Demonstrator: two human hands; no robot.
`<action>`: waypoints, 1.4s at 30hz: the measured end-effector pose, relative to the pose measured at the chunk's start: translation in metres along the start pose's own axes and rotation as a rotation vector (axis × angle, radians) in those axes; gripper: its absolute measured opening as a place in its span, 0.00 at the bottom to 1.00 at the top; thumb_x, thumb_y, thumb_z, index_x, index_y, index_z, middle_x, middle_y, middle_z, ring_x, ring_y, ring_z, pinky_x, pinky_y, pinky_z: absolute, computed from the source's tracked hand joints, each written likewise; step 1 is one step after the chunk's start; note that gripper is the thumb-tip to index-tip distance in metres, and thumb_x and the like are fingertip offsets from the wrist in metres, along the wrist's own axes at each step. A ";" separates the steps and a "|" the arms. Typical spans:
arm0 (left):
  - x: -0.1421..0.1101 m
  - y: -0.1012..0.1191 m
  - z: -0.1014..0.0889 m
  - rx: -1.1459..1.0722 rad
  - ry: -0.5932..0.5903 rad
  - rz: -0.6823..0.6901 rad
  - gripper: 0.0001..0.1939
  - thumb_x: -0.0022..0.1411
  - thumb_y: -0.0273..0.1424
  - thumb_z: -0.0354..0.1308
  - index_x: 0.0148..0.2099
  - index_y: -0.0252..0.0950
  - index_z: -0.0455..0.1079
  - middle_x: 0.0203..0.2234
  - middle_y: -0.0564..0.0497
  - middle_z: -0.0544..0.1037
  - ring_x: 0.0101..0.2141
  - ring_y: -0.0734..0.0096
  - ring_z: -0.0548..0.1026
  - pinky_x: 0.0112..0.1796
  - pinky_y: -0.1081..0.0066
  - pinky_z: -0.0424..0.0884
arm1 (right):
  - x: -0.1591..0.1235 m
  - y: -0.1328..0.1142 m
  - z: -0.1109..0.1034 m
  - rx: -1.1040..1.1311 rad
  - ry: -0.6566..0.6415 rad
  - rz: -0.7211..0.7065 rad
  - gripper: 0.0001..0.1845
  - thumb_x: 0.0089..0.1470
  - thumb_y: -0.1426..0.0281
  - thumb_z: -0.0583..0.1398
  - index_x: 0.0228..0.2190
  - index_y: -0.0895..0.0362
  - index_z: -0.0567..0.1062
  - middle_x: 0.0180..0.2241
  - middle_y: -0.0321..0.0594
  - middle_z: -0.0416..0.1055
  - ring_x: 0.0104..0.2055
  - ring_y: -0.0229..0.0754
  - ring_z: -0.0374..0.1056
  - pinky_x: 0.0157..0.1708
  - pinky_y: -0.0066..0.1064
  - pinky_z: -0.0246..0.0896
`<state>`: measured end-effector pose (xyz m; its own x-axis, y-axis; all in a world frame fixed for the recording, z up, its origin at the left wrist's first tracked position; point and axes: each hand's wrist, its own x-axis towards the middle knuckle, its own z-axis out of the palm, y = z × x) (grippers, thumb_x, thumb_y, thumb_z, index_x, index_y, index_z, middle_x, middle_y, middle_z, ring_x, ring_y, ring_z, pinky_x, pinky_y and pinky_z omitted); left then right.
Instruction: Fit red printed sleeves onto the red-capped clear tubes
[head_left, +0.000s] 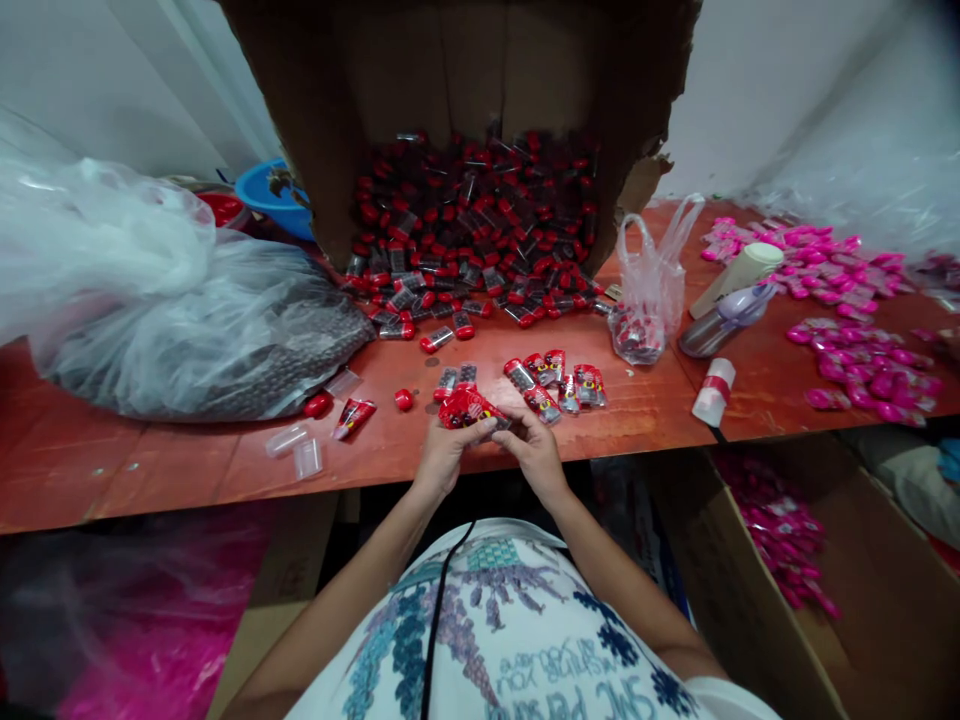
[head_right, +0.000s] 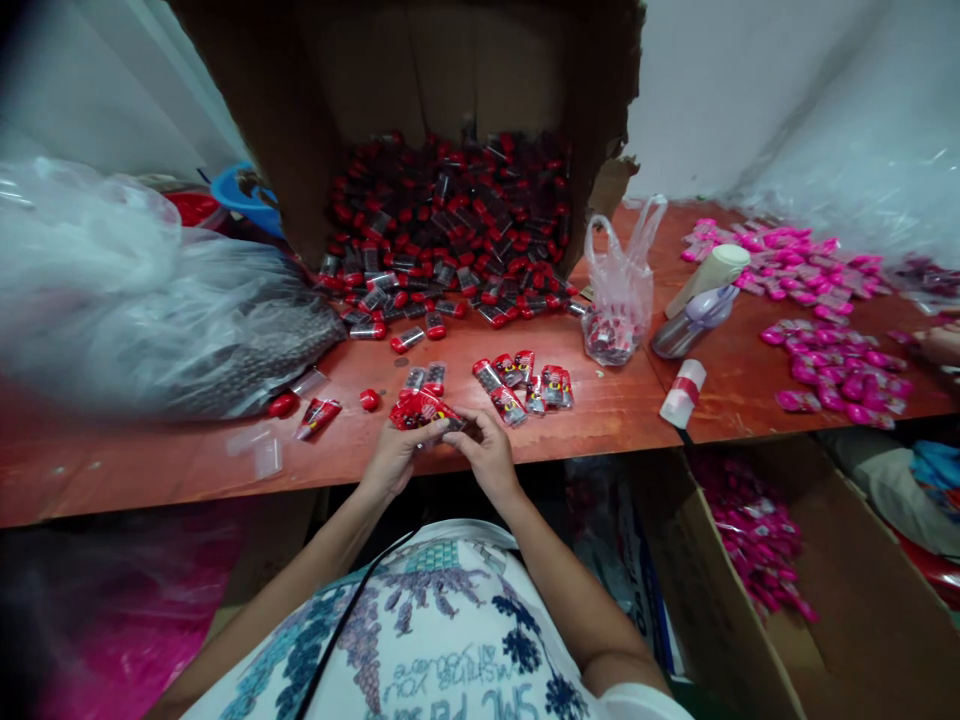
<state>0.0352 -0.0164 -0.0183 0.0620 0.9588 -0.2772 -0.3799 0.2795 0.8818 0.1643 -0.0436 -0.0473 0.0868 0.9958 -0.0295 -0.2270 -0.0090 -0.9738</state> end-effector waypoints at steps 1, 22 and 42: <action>0.000 -0.002 0.000 -0.003 -0.003 -0.006 0.13 0.38 0.25 0.71 0.29 0.31 0.74 0.24 0.51 0.77 0.25 0.73 0.73 0.28 0.74 0.69 | 0.000 0.003 0.001 -0.004 0.016 0.001 0.17 0.43 0.67 0.66 0.39 0.54 0.75 0.32 0.35 0.71 0.33 0.38 0.67 0.35 0.29 0.66; 0.010 -0.021 -0.022 -0.264 0.209 -0.099 0.16 0.36 0.24 0.71 0.31 0.30 0.74 0.24 0.51 0.79 0.23 0.72 0.75 0.27 0.74 0.72 | 0.016 0.009 0.008 -0.493 -0.090 -0.216 0.15 0.53 0.65 0.59 0.43 0.53 0.73 0.36 0.38 0.71 0.35 0.40 0.68 0.37 0.31 0.64; 0.017 0.006 -0.068 -0.565 0.374 -0.173 0.06 0.50 0.18 0.63 0.32 0.30 0.73 0.24 0.50 0.78 0.24 0.72 0.76 0.29 0.71 0.75 | 0.095 0.018 0.009 -1.323 -0.506 -0.578 0.20 0.58 0.77 0.52 0.51 0.53 0.69 0.51 0.46 0.67 0.53 0.48 0.59 0.54 0.41 0.54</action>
<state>-0.0291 -0.0016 -0.0440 -0.1185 0.7929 -0.5977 -0.8211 0.2602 0.5080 0.1601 0.0518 -0.0659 -0.5357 0.8143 0.2234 0.7450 0.5804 -0.3289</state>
